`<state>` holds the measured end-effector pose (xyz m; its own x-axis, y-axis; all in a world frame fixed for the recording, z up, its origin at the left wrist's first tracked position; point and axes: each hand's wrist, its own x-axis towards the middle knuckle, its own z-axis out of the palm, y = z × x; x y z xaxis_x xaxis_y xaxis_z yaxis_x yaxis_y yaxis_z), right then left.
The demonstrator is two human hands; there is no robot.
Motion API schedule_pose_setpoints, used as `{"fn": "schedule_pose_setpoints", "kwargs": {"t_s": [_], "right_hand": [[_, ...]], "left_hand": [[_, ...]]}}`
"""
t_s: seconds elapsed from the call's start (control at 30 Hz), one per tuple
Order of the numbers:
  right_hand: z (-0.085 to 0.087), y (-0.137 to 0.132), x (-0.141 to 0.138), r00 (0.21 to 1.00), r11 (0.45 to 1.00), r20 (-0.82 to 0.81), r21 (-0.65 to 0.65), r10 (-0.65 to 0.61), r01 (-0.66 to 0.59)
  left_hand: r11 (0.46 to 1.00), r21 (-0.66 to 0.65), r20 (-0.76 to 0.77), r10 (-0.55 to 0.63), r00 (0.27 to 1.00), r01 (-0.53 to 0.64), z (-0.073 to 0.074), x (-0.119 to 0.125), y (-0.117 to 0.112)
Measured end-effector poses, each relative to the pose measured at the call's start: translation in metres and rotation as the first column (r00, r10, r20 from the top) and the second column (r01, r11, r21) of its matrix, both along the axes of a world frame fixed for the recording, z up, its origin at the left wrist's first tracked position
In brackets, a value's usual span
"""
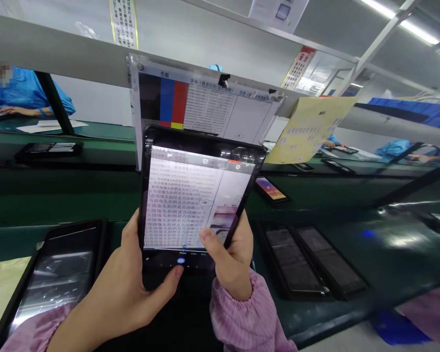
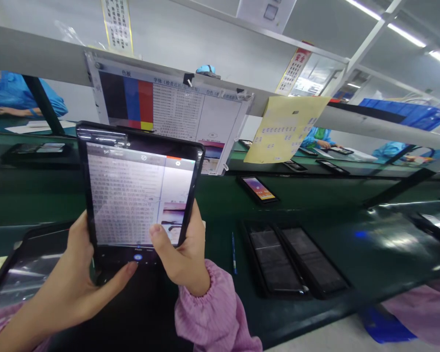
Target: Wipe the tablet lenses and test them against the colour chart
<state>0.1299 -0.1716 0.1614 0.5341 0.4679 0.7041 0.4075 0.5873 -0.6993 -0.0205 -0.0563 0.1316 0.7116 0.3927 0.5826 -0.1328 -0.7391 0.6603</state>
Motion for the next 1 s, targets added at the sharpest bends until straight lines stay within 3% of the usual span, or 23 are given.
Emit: {"fn": "schedule_pose_setpoints", "kwargs": {"t_s": [0.47,0.7,1.0], "right_hand": [[0.0024,-0.0001,-0.0005,0.999,1.0,0.036,-0.001,-0.024,0.024],[0.0032,-0.0027,-0.0018,0.999,0.998,0.007,-0.043,-0.046,0.047],[0.0012,-0.003,-0.0019,1.0,1.0,-0.002,-0.006,-0.026,0.026]], "left_hand": [[0.998,-0.003,-0.051,0.067,0.996,-0.068,-0.0018,-0.0002,-0.0009],[0.998,-0.048,-0.041,-0.029,0.999,0.027,0.0,-0.0014,-0.0003],[0.996,-0.084,-0.041,-0.042,0.998,0.038,0.0011,-0.0008,-0.0012]]}}
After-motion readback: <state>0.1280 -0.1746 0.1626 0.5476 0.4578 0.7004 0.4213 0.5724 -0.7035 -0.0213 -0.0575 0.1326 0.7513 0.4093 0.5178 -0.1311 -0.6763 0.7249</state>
